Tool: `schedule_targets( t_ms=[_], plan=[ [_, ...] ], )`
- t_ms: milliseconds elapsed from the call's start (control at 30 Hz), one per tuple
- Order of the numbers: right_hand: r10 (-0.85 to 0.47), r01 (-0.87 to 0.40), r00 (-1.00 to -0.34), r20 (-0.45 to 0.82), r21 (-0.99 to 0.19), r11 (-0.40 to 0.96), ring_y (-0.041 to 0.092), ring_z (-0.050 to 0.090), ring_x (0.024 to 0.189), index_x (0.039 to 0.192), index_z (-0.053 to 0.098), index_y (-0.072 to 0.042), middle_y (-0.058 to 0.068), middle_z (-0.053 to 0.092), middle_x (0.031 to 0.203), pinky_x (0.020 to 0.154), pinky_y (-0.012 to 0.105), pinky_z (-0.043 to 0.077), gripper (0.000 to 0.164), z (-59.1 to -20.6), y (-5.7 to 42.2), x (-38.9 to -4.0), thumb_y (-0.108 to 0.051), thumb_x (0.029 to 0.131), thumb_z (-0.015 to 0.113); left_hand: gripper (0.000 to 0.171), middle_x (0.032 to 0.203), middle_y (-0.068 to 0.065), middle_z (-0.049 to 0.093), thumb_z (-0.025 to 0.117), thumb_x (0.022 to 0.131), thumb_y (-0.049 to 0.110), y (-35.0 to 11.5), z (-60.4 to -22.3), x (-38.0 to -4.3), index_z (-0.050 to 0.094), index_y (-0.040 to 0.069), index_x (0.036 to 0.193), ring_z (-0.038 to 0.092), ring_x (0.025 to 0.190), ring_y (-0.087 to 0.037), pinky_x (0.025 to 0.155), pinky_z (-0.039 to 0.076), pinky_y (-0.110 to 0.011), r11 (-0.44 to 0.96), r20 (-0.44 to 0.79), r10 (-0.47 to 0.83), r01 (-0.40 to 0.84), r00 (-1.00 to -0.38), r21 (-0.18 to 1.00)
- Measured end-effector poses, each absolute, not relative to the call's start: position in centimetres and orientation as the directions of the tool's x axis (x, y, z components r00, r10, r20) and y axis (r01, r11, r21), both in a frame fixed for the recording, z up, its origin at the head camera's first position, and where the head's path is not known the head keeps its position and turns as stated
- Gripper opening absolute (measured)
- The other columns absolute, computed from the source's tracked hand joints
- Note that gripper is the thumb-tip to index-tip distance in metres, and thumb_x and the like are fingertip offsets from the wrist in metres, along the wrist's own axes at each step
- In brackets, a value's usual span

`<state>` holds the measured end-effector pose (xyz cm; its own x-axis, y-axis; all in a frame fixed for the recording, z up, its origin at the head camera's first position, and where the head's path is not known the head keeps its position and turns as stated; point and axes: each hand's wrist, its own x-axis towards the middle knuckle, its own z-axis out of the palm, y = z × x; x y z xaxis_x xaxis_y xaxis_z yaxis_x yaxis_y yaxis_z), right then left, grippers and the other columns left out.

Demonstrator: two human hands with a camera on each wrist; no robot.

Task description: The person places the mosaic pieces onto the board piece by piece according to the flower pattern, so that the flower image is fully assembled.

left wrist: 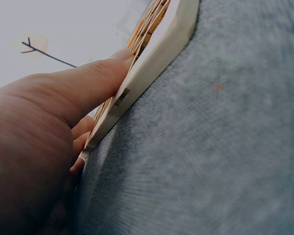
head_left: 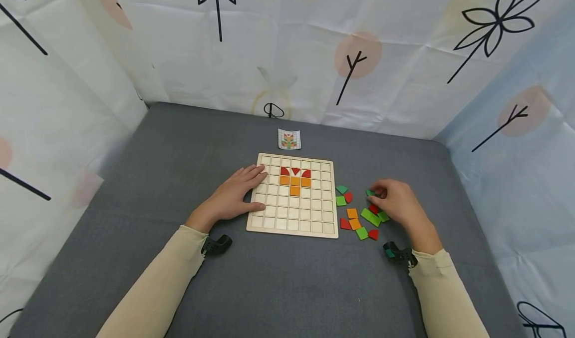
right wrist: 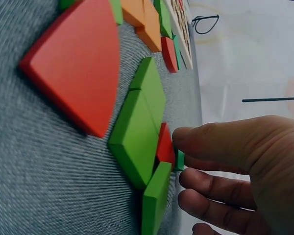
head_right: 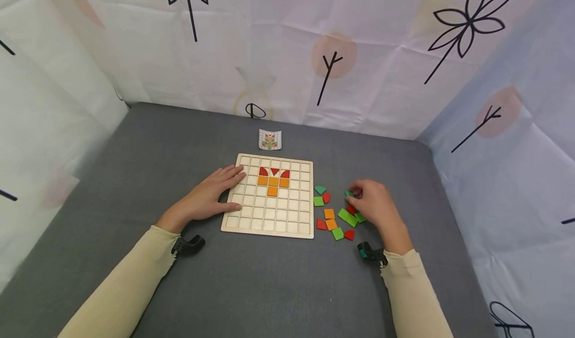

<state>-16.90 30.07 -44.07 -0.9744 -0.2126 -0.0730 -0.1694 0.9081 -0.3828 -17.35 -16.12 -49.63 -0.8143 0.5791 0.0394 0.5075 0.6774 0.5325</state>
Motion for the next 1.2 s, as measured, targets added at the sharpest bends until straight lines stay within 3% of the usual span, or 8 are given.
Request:
schedule_targets(
  t_ms=[667,867,1200],
  plan=[
    [-0.159,-0.118,-0.985,-0.067,-0.410,0.904,0.028,0.065,0.088,0.115,0.074,0.001,0.012,0.072,0.099,0.077,0.049,0.057,0.019,-44.25,30.49,-16.59,-0.013,0.102,0.074,0.093,0.179,-0.012,0.021,0.077,0.101,0.049,-15.91,-49.50,-17.32,0.032,0.007,0.172,0.012,0.166,-0.033,0.134,0.006,-0.050,0.678,0.031,0.573,0.494,-0.819,0.544],
    [-0.161,-0.134,-0.986,-0.036,-0.402,0.906,0.028,0.064,0.085,0.124,0.073,-0.002,0.012,0.072,0.099,0.077,0.048,0.055,0.024,-44.48,30.84,-16.42,-0.011,0.102,0.070,0.093,0.179,-0.012,0.021,0.077,0.101,0.048,-15.95,-49.44,-17.28,0.032,0.007,0.172,0.012,0.166,-0.033,0.134,0.005,-0.050,0.679,0.032,0.575,0.499,-0.818,0.539],
    [-0.148,-0.122,-0.988,-0.031,-0.414,0.902,0.033,0.069,0.092,0.127,0.074,-0.004,0.017,0.075,0.106,0.081,0.056,0.059,0.024,-44.20,30.80,-16.11,-0.009,0.103,0.072,0.095,0.180,-0.010,0.020,0.078,0.100,0.049,-16.01,-49.55,-17.34,0.031,0.008,0.172,0.011,0.166,-0.032,0.134,0.005,-0.047,0.685,0.028,0.574,0.499,-0.818,0.531]
  ],
)
